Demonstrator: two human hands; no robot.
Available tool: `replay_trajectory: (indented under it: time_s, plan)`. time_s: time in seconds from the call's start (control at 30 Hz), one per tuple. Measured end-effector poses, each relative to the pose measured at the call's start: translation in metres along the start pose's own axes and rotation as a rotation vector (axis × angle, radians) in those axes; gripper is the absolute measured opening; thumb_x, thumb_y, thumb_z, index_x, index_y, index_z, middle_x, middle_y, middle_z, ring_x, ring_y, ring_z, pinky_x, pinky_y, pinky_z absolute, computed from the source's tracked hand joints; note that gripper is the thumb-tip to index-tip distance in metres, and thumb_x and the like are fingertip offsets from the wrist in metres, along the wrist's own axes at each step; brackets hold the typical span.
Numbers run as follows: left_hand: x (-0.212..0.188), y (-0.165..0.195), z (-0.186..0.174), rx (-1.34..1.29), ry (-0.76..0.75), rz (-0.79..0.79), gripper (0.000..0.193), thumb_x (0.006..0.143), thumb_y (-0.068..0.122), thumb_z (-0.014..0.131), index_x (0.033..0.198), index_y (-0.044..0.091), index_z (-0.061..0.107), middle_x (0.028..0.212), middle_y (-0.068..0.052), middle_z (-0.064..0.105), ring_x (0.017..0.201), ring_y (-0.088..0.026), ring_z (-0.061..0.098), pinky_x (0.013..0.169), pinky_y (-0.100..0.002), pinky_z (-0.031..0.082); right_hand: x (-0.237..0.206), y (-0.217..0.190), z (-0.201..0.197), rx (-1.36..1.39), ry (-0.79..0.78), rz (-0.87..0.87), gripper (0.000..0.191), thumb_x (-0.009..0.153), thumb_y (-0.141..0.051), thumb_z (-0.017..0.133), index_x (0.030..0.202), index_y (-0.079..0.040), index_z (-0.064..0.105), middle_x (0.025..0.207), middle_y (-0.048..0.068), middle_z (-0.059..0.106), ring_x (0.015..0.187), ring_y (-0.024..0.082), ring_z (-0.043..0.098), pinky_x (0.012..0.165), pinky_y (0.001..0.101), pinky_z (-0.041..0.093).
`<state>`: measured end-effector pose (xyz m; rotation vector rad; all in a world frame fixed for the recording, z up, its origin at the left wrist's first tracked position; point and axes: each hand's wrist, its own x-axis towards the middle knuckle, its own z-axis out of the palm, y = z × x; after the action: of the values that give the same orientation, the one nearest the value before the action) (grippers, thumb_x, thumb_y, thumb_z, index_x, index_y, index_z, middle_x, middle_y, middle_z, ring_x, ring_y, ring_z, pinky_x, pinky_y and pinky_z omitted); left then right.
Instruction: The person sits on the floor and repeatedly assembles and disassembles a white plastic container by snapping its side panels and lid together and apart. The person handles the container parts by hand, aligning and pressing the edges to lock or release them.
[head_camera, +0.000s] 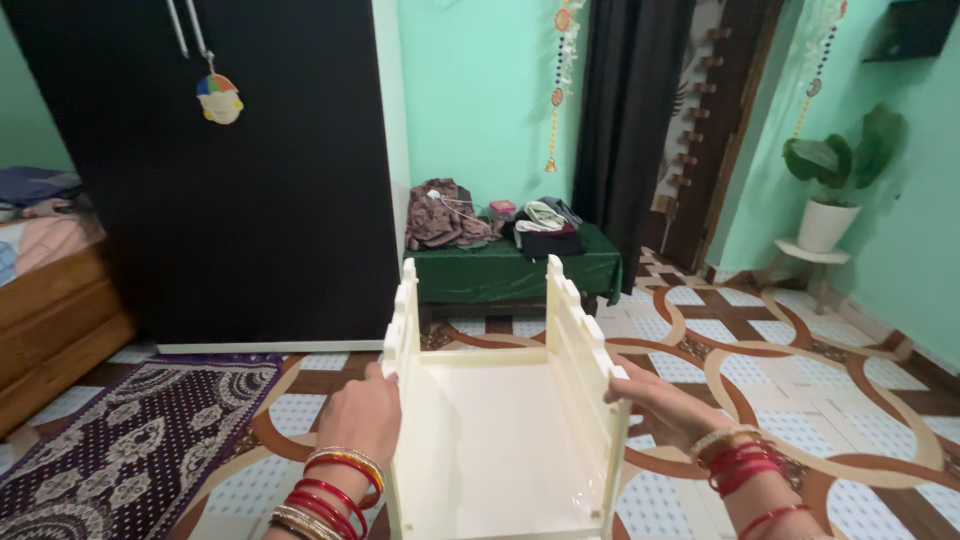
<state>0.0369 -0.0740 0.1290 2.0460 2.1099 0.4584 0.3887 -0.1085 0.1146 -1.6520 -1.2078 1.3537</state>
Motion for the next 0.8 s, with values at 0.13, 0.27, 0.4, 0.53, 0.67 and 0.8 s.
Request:
replay_trajectory:
  time_s: [0.13,0.27,0.4,0.53,0.67,0.8]
  plan:
    - [0.018,-0.005,-0.004,-0.049,-0.122,-0.060,0.047,0.107,0.038,0.039,0.129,0.006,0.065,0.115,-0.020,0.073,0.110,-0.036,0.071,0.098,-0.045,0.057,0.006,0.021,-0.003,0.006,0.182,-0.075,0.078,0.078,-0.035,0.059,0.154,-0.028,0.046,0.135,0.011,0.064,0.121,0.027,0.060,0.098,0.0501,0.051]
    - [0.052,-0.012,0.008,-0.213,-0.228,-0.084,0.046,0.101,0.034,0.046,0.136,0.009,0.061,0.132,-0.015,0.069,0.125,-0.033,0.067,0.108,-0.046,0.052,0.016,0.039,0.016,-0.230,0.587,-0.189,0.071,0.083,-0.033,0.063,0.152,-0.023,0.051,0.096,0.018,0.076,0.088,0.029,0.074,0.082,0.0433,0.058]
    - [0.088,-0.013,0.031,-0.282,-0.231,-0.011,0.056,0.100,0.040,0.053,0.145,0.006,0.048,0.142,-0.021,0.059,0.133,-0.037,0.058,0.114,-0.044,0.044,0.017,0.046,0.035,-0.511,0.766,-0.239,0.073,0.078,-0.038,0.075,0.145,-0.019,0.052,0.076,0.018,0.077,0.075,0.031,0.077,0.078,0.0424,0.059]
    - [0.094,-0.012,0.059,-0.398,-0.149,-0.034,0.056,0.103,0.033,0.049,0.151,0.006,0.039,0.142,-0.025,0.057,0.132,-0.041,0.056,0.114,-0.048,0.043,0.010,0.046,0.044,-0.423,0.856,-0.318,0.038,0.082,-0.029,0.070,0.116,-0.012,0.073,0.082,0.017,0.078,0.077,0.032,0.078,0.075,0.0418,0.059]
    - [0.090,-0.009,0.064,-0.381,-0.133,-0.064,0.050,0.105,0.030,0.042,0.150,0.008,0.042,0.140,-0.026,0.059,0.130,-0.043,0.058,0.113,-0.049,0.045,0.000,0.045,0.040,-0.382,0.923,-0.391,0.031,0.083,-0.021,0.069,0.109,-0.007,0.075,0.078,0.020,0.076,0.072,0.033,0.077,0.071,0.0420,0.058]
    - [0.082,-0.005,0.055,-0.382,-0.122,-0.073,0.051,0.106,0.030,0.042,0.152,0.008,0.040,0.140,-0.025,0.060,0.129,-0.042,0.059,0.111,-0.049,0.046,-0.001,0.043,0.041,-0.384,0.919,-0.398,0.030,0.083,-0.020,0.070,0.109,-0.005,0.075,0.075,0.020,0.076,0.067,0.032,0.076,0.070,0.0421,0.057]
